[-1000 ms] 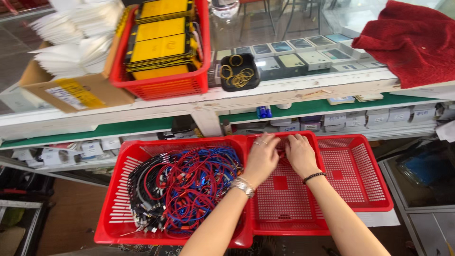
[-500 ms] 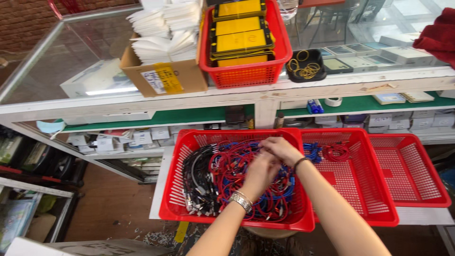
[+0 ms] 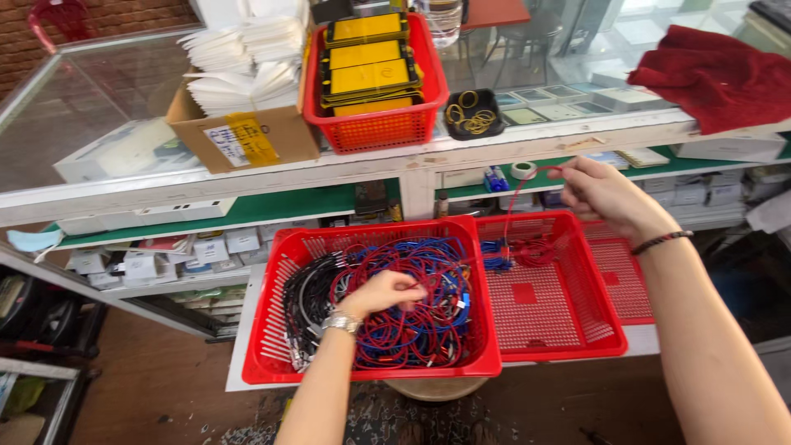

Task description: The person arranges yellow pouches in a red basket, stacks white paper sheets into a cardboard box, and moves the box aside. They then coil red and blue cables one at a time from a large basket and place the coiled cables into an adjacent empty basket.

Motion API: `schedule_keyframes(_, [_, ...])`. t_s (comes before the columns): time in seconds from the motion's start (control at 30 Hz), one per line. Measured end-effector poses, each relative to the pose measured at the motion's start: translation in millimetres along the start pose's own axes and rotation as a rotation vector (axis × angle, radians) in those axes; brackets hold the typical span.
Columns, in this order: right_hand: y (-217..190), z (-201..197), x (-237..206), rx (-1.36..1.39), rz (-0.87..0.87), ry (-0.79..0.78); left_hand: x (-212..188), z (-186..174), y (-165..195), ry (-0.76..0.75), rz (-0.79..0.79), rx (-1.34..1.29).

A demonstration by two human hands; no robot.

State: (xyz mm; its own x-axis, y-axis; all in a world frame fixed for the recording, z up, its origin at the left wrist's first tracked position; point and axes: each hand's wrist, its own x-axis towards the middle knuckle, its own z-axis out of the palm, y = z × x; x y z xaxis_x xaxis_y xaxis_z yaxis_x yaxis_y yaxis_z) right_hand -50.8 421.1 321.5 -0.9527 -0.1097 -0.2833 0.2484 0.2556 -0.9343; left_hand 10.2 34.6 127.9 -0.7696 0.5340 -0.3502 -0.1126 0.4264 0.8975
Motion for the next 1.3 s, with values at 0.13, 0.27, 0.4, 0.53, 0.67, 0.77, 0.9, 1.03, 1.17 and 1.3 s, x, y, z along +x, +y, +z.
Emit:
schedule_keyframes(0.13, [33, -52, -17, -0.146, 0.079, -0.02, -20, -23, 14, 0.25, 0.034, -0.162])
schedule_keyframes(0.27, [62, -18, -15, -0.951, -0.233, 0.01, -2, -22, 89, 0.316, 0.248, 0.211])
schedule_keyframes(0.4, [79, 65, -15, -0.174, -0.402, -0.349, 25, 11, 157, 0.34, 0.408, 0.329])
schedule_keyframes(0.53, [66, 60, -27, -0.121, -0.271, -0.185, 11, -2, 150, 0.235, 0.322, 0.059])
schedule_keyframes(0.67, [48, 31, -42, -0.448, -0.238, 0.023, -16, -10, 101, 0.099, 0.199, -0.049])
schedule_keyframes(0.77, [49, 66, -46, -0.62, -0.519, -0.059, 1, 5, 92, 0.084, 0.24, -0.166])
schedule_keyframes(0.9, [37, 98, -44, -0.556, -0.504, -0.263, 10, 7, 96, 0.16, 0.248, -0.225])
schedule_keyframes(1.03, [3, 51, -52, -0.735, -0.483, 0.111, -24, -1, 83, 0.102, 0.19, -0.307])
schedule_keyframes(1.17, [12, 73, -52, -1.237, -1.1, 0.439, -21, 10, 90, 0.043, 0.122, -0.298])
schedule_keyframes(1.3, [41, 107, -28, -0.68, -0.496, -0.264, 1, 14, 100, 0.085, 0.219, -0.261])
